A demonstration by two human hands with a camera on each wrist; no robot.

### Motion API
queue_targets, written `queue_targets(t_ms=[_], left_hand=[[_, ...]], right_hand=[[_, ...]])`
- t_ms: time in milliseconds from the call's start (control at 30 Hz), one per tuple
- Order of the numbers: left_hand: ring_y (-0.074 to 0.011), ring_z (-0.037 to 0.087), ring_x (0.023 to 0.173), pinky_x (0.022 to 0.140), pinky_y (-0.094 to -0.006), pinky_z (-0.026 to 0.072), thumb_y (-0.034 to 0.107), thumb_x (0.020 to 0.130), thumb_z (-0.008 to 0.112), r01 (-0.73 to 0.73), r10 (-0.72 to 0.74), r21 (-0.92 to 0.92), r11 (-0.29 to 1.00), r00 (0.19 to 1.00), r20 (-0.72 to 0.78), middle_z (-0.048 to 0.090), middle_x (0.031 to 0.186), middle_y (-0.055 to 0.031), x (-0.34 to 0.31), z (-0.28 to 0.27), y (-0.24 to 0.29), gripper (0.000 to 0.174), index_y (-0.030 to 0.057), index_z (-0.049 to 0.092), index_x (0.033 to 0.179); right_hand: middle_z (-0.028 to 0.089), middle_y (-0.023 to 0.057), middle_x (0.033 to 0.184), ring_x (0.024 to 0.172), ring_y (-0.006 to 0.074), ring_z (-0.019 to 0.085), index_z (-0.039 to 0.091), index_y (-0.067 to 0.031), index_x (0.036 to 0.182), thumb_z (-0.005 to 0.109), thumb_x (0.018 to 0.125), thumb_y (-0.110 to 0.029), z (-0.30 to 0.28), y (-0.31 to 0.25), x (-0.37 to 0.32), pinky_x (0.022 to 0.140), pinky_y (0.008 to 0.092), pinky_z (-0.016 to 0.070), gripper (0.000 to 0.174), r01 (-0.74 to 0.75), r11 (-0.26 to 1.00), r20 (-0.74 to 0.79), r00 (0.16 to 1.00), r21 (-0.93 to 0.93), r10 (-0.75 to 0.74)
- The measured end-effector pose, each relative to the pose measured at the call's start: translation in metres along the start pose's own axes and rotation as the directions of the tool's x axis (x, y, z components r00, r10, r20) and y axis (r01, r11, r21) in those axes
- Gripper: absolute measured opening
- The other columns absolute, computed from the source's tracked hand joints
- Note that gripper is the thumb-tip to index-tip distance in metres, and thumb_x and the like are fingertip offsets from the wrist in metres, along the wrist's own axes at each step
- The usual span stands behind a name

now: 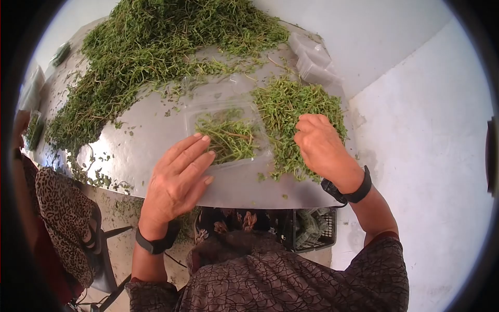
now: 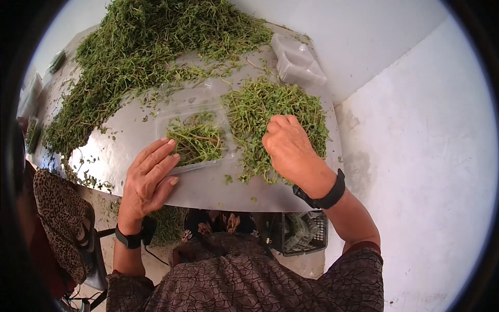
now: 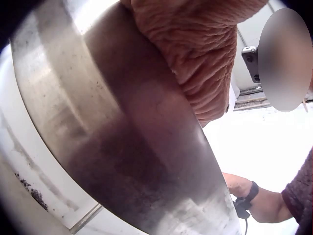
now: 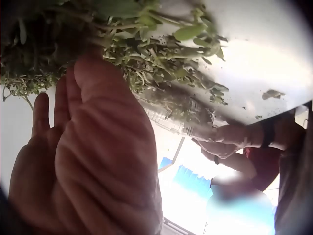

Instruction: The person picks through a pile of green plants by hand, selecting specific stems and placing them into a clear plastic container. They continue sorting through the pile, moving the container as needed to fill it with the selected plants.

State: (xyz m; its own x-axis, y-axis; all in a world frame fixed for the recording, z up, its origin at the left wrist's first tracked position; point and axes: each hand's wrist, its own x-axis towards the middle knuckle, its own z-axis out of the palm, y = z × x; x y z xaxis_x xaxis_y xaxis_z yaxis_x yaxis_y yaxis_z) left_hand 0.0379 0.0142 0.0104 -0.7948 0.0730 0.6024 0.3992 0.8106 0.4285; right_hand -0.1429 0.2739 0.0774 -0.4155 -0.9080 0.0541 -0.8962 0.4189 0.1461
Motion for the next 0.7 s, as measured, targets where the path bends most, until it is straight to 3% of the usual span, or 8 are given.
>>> queue_targets(t_ms=[100, 167, 400, 467, 600, 667, 700], left_hand=[[-0.0383, 0.056, 0.120, 0.098, -0.0457, 0.0479, 0.003, 0.068, 0.072, -0.013, 0.013, 0.013, 1.000, 1.000, -0.015, 0.060, 0.127, -0.0170, 0.002, -0.002, 0.002, 0.041, -0.0010, 0.064, 0.109], [-0.0376, 0.057, 0.118, 0.096, -0.0446, 0.0492, 0.004, 0.068, 0.073, -0.025, 0.026, 0.027, 0.999, 0.999, -0.028, 0.061, 0.124, -0.0178, 0.003, -0.003, 0.002, 0.040, -0.0011, 0.064, 0.107], [-0.0368, 0.056, 0.118, 0.097, -0.0439, 0.0491, 0.005, 0.071, 0.072, -0.037, 0.038, 0.030, 0.999, 0.999, -0.039, 0.061, 0.123, -0.0166, 0.003, -0.001, 0.001, 0.038, 0.0000, 0.064, 0.107], [-0.0364, 0.056, 0.119, 0.097, -0.0437, 0.0491, 0.005, 0.071, 0.072, -0.034, 0.035, 0.035, 0.999, 0.999, -0.038, 0.061, 0.123, -0.0162, 0.003, -0.001, 0.001, 0.038, 0.0002, 0.064, 0.108], [-0.0350, 0.056, 0.120, 0.098, -0.0427, 0.0489, 0.005, 0.072, 0.072, -0.024, 0.026, 0.038, 0.999, 0.999, -0.043, 0.062, 0.123, -0.0152, 0.002, -0.001, 0.002, 0.036, 0.0006, 0.065, 0.107], [-0.0347, 0.056, 0.120, 0.098, -0.0424, 0.0490, 0.005, 0.072, 0.072, -0.021, 0.023, 0.048, 0.999, 0.999, -0.048, 0.062, 0.122, -0.0149, 0.002, 0.000, 0.002, 0.036, 0.0007, 0.065, 0.107], [-0.0346, 0.057, 0.119, 0.098, -0.0422, 0.0490, 0.005, 0.072, 0.072, -0.021, 0.023, 0.044, 0.999, 0.998, -0.051, 0.063, 0.122, -0.0147, 0.002, 0.000, 0.002, 0.035, 0.0008, 0.065, 0.106]], right_hand=[[0.064, 0.0148, 0.100, 0.112, 0.0322, 0.054, 0.064, 0.0017, 0.074, 0.060, 0.069, 0.000, 0.000, -0.002, 0.003, 0.093, 0.0404, 0.0432, 0.007, -0.027, 1.000, 0.071, 0.997, -0.001, 0.027], [0.065, 0.0143, 0.097, 0.109, 0.0330, 0.056, 0.064, 0.0011, 0.073, 0.060, 0.069, 0.000, 0.001, 0.004, -0.001, 0.092, 0.0414, 0.0442, 0.006, 0.010, 0.998, -0.097, 0.995, 0.069, -0.004], [0.066, 0.0151, 0.093, 0.103, 0.0360, 0.059, 0.065, 0.0003, 0.075, 0.060, 0.069, 0.001, -0.010, 0.011, 0.001, 0.091, 0.0458, 0.0456, 0.008, -0.030, 0.983, -0.118, 0.992, 0.181, 0.052], [0.062, 0.0112, 0.084, 0.099, 0.0306, 0.057, 0.063, -0.0013, 0.072, 0.063, 0.066, -0.001, -0.004, 0.008, 0.000, 0.085, 0.0402, 0.0445, 0.006, 0.107, 0.989, -0.204, 0.975, 0.106, -0.084], [0.062, 0.0107, 0.083, 0.099, 0.0302, 0.057, 0.064, -0.0015, 0.070, 0.064, 0.065, -0.001, 0.007, 0.004, 0.000, 0.085, 0.0397, 0.0447, 0.005, 0.126, 0.992, -0.226, 0.967, 0.011, -0.121], [0.064, 0.0149, 0.094, 0.107, 0.0346, 0.056, 0.065, 0.0013, 0.075, 0.061, 0.066, 0.002, 0.007, 0.003, 0.001, 0.093, 0.0432, 0.0435, 0.010, 0.015, 1.000, -0.084, 0.996, 0.025, -0.013], [0.064, 0.0149, 0.094, 0.107, 0.0346, 0.056, 0.065, 0.0013, 0.075, 0.061, 0.066, 0.002, 0.008, 0.003, 0.001, 0.093, 0.0432, 0.0435, 0.010, 0.018, 0.999, -0.090, 0.996, 0.027, -0.016]])
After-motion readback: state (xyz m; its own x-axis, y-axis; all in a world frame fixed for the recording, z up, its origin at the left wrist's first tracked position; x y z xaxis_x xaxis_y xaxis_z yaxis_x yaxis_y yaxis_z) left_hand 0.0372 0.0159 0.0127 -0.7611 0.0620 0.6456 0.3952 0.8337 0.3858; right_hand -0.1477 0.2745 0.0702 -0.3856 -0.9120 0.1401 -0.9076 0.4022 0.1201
